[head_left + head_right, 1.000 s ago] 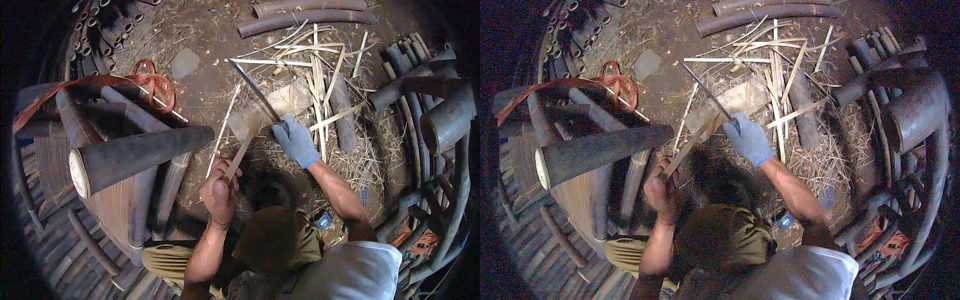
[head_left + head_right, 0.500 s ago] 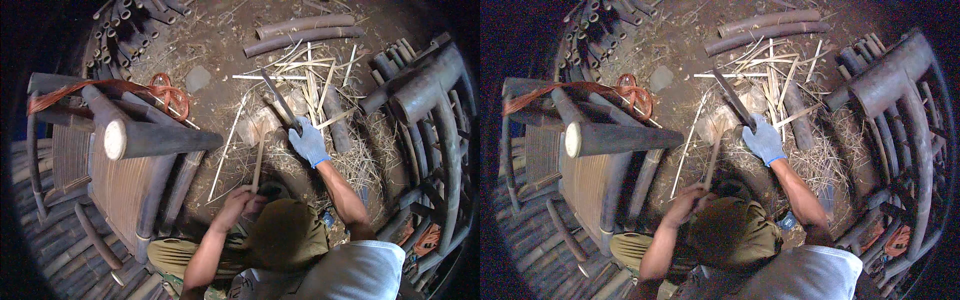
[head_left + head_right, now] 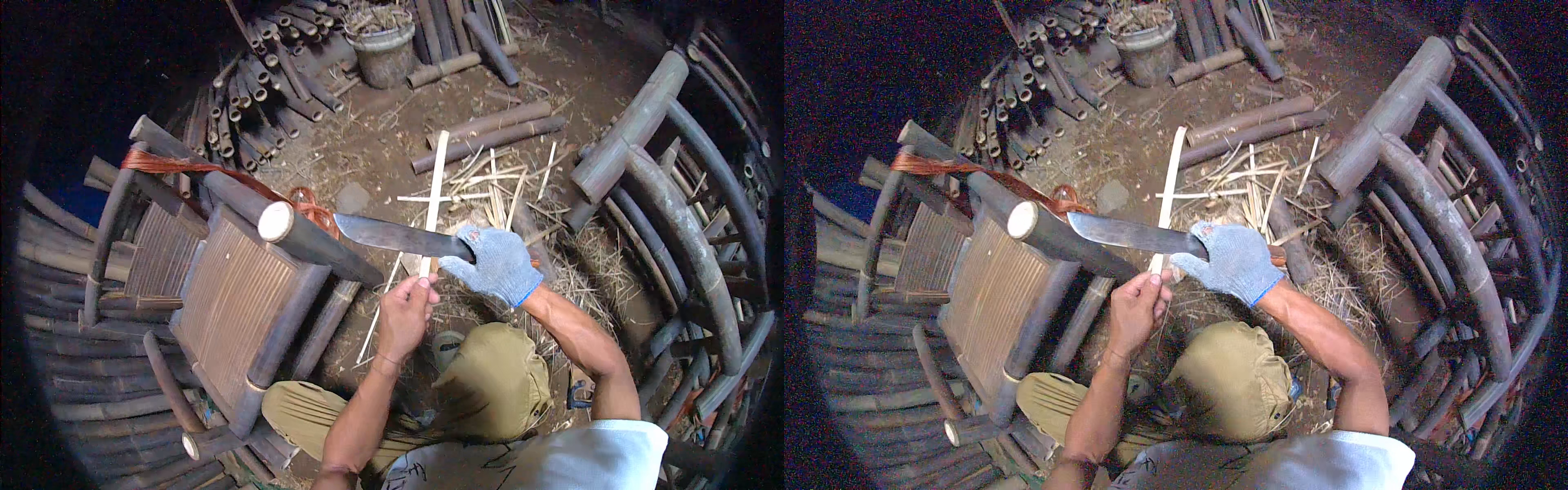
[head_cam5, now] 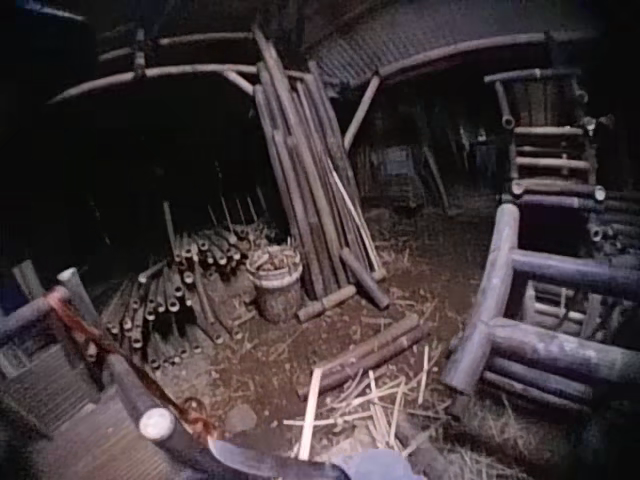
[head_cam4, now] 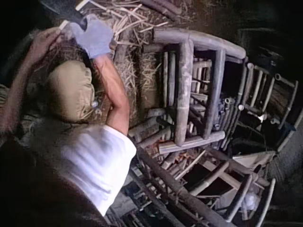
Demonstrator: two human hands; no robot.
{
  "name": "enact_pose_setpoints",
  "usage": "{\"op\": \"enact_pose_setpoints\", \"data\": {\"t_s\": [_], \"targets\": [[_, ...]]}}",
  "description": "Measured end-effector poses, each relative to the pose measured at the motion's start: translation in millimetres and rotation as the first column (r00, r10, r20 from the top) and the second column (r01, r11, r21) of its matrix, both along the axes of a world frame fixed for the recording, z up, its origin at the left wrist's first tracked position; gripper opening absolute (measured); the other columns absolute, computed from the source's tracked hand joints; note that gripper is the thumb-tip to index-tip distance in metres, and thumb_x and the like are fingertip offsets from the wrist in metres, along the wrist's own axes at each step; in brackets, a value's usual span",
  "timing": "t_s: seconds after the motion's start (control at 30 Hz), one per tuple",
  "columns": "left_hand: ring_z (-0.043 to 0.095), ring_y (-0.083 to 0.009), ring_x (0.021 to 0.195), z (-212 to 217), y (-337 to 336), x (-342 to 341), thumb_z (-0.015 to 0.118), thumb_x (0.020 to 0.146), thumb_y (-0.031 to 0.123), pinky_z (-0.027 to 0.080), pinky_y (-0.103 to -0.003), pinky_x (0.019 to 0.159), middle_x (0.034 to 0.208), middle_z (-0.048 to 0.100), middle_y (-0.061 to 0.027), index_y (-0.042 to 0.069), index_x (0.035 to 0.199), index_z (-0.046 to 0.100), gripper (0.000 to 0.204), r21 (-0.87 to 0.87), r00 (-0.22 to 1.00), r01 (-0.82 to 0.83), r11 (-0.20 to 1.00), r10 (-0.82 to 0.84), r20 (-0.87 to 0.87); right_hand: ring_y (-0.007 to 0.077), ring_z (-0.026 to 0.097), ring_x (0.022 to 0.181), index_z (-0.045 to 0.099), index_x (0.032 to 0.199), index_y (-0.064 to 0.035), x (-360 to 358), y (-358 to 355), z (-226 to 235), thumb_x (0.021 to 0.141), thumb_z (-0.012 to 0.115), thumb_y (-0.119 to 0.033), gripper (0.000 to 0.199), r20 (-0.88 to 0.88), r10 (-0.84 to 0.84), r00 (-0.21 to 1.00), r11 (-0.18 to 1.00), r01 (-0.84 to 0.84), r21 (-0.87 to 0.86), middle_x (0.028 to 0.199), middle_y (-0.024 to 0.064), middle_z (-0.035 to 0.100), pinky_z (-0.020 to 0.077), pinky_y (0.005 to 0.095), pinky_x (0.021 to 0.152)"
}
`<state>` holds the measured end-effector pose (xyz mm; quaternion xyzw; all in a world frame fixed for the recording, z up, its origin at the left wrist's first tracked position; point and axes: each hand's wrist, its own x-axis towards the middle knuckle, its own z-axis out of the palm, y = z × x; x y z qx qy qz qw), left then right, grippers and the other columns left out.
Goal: The person shaves a bamboo stick with a knife and whittles the tip of another bamboo stick, then fits a large bamboo pole onto a chair frame.
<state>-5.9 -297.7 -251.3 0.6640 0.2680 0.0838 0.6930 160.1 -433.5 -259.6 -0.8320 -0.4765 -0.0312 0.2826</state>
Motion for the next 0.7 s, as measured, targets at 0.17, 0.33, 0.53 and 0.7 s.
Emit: {"op": "enact_pose_setpoints", "data": {"t_s": [0.17,0.33,0.53,0.7], "targets": [[0.047,-0.0038,0.062,27,-19,-21,0.052,0.104,0.023,0.038,-0.021,0.053,0.072,0.056,0.0028,-0.003,0.113,0.067,0.031,0.134,0.992,-0.053,0.990,0.036,0.124,0.0363,0.068,0.072,0.067,0.091,-0.0100,-1,3,32,0.084,0.065,-0.060,0.051,-0.001,-0.063,0.998,0.998,0.063,0.016,0.076,0.0153,0.068,0.0521,0.0471,0.064],[0.046,-0.0038,0.062,41,-30,-49,0.053,0.104,0.022,0.038,-0.021,0.054,0.071,0.055,0.0030,-0.002,0.114,0.067,0.029,0.120,0.994,-0.068,0.990,0.057,0.090,0.0364,0.068,0.072,0.069,0.092,-0.0105,8,2,48,0.085,0.062,-0.063,0.054,0.068,-0.122,0.990,0.992,0.119,0.039,0.076,0.0155,0.069,0.0533,0.0465,0.065],[0.046,-0.0036,0.061,51,-41,-91,0.053,0.104,0.021,0.038,-0.021,0.053,0.070,0.054,0.0034,-0.002,0.116,0.067,0.030,0.119,0.996,-0.091,0.989,0.092,-0.005,0.0365,0.068,0.071,0.069,0.089,-0.0106,26,3,67,0.086,0.060,-0.065,0.055,0.137,-0.107,0.985,0.993,0.112,-0.031,0.075,0.0154,0.069,0.0529,0.0480,0.063],[0.043,-0.0045,0.054,51,-40,-117,0.051,0.104,0.021,0.036,-0.022,0.048,0.064,0.052,0.0031,0.000,0.112,0.068,0.028,0.034,0.984,-0.167,0.985,0.169,-0.061,0.0371,0.069,0.071,0.070,0.089,-0.0096,1,15,76,0.088,0.058,-0.064,0.056,0.098,-0.102,0.990,0.988,0.112,-0.107,0.076,0.0171,0.068,0.0533,0.0480,0.062]]}}
